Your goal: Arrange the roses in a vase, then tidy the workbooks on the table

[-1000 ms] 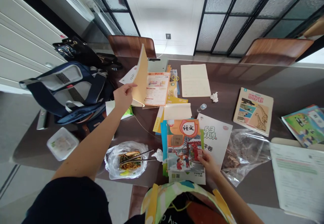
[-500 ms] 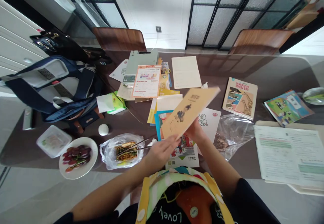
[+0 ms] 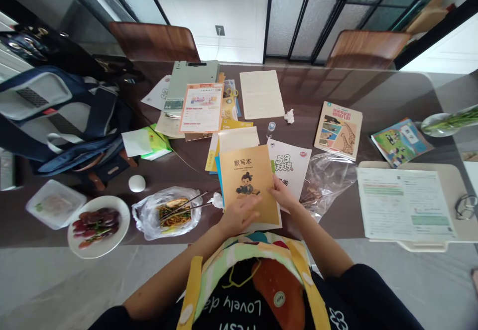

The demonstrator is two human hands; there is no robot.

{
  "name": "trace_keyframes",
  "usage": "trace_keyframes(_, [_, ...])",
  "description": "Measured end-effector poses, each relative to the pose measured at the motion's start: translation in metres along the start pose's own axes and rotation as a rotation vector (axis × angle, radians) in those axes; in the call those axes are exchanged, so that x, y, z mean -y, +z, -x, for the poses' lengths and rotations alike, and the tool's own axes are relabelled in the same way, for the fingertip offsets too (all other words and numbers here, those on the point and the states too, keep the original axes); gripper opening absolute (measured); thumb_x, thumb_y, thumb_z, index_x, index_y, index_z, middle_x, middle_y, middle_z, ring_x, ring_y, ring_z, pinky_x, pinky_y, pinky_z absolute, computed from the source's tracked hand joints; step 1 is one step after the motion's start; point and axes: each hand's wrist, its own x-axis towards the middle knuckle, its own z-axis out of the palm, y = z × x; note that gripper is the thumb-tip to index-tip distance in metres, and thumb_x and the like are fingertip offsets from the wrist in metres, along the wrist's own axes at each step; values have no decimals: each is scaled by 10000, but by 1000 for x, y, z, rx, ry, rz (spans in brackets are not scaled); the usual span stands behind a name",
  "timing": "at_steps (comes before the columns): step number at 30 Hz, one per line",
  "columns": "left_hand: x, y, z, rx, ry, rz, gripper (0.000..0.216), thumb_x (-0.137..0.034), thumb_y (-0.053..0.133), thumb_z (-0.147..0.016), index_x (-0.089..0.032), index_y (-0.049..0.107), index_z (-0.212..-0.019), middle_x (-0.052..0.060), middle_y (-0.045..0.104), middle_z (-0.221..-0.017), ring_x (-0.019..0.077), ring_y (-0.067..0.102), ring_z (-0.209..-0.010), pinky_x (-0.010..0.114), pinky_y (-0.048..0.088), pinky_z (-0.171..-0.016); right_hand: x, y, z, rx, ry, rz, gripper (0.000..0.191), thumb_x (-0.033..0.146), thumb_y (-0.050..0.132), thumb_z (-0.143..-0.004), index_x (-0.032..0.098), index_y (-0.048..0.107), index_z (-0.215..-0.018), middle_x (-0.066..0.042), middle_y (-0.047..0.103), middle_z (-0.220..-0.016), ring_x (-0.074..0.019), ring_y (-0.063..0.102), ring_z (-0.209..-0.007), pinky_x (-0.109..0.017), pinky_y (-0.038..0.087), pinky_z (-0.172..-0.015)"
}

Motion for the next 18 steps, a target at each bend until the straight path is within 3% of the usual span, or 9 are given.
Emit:
trace_keyframes(3, [27, 14, 3, -111, -244, -123, 496, -316, 447, -945, -162, 438, -1417, 152, 463, -1462, 286, 322, -1427, 510, 341, -1139, -21, 3, 8, -92, 70, 262, 490, 183, 511, -773, 262, 519, -1257, -35, 663, -1130, -218, 596, -1041, -396, 491, -925])
trace_keyframes(7, [60, 37, 9, -51, -362, -282, 624, -353, 533, -891, -119, 397, -1453, 187, 293, -1556, 357, 141, -1474, 575, 219, -1164, -31, -3, 20, -220, 118, 383, 374, 287, 524, -815, 201, 558, -1177, -75, 651, -986, -241, 571, -933, -439, 459, -907])
trace_keyframes(9, [66, 44, 12, -17, -370, -317, 649, -356, 540, -886, -128, 374, -1470, 173, 266, -1569, 351, 119, -1479, 560, 184, -1176, -30, -21, 24, -452, 97, 474, 403, 339, 475, -853, 165, 531, -1212, -126, 600, -1075, -274, 514, -1024, -492, 393, -965])
trace_keyframes(11, [66, 46, 13, -9, -384, -333, 648, -360, 530, -891, -149, 363, -1480, 158, 261, -1574, 345, 108, -1482, 564, 146, -1181, -28, -46, 25, -779, 88, 599, 444, 370, 482, -843, 141, 519, -1222, -169, 528, -1172, -315, 430, -1120, -537, 322, -1001])
trace_keyframes(13, [64, 46, 14, -16, -405, -333, 645, -376, 537, -887, -178, 372, -1478, 146, 248, -1582, 353, 79, -1485, 581, 99, -1180, -27, -70, 22, -937, 139, 683, 403, 402, 545, -793, 144, 581, -1101, -175, 511, -1142, -335, 403, -1110, -541, 318, -980])
trace_keyframes(16, [62, 45, 16, -110, -525, -307, 762, -456, 615, -828, -169, 354, -1484, 172, 136, -1607, 390, -13, -1480, 610, 31, -1169, -24, -87, 14, -827, 210, 706, 239, 407, 581, -760, 170, 589, -794, -132, 530, -967, -293, 445, -971, -469, 365, -906])
trace_keyframes(18, [62, 46, 18, -225, -645, -240, 952, -505, 678, -761, -138, 236, -1520, 199, 18, -1612, 399, -65, -1475, 596, 50, -1174, -20, -83, 12, -782, 190, 707, 189, 365, 537, -794, 186, 545, -735, -91, 530, -873, -243, 466, -860, -398, 387, -833])
